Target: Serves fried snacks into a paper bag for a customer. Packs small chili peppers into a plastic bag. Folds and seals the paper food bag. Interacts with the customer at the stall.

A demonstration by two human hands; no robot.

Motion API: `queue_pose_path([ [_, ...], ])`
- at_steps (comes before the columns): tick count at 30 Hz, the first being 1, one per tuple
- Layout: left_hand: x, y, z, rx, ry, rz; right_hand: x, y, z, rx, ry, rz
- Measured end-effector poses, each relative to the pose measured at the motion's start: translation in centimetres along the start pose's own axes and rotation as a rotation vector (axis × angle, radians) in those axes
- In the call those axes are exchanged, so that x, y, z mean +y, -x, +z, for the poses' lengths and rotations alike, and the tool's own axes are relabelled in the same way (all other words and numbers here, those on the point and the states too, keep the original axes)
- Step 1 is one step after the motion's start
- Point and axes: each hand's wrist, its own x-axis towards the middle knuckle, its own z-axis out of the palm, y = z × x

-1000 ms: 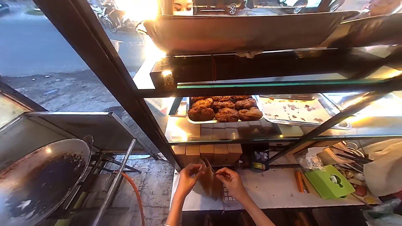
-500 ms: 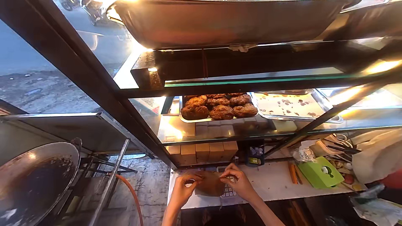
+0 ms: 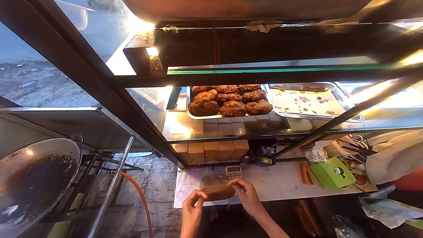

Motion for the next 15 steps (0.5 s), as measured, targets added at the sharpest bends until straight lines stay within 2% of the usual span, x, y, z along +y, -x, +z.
queue_pose_path([
  [3,0.8,0.6,-0.5,-0.051,-0.045,-0.098,-0.2,1.0,-0.1,-0.077,0.246,-0.185],
  [5,0.9,1.0,-0.8,-0.058,-0.184,-0.095,0.5,1.4,0.0,-0.073,0.352,-0.295],
  [6,0.7,1.2,-0.9,-0.064,-0.34,-0.028,0.9,1.6,0.0,-0.062,0.383,-0.337],
  [8,0.3,1.2,-0.8,-0.038,-0.648,0.229,1.4,1.7,0.0,-0.043,0.418,-0.399],
  [10,-0.2,0.9,-1.1,-0.015,-0.765,0.431,1.5,1.9,-0.1,-0.046,0.428,-0.402],
  [13,-0.6,0.3,-1.7,-0.066,-0.759,0.49,1.4,1.9,-0.4,-0.073,0.398,-0.362],
  [15,-0.6,-0.7,-2.2,-0.177,-0.678,0.474,1.7,1.9,-0.7,-0.084,0.365,-0.325],
])
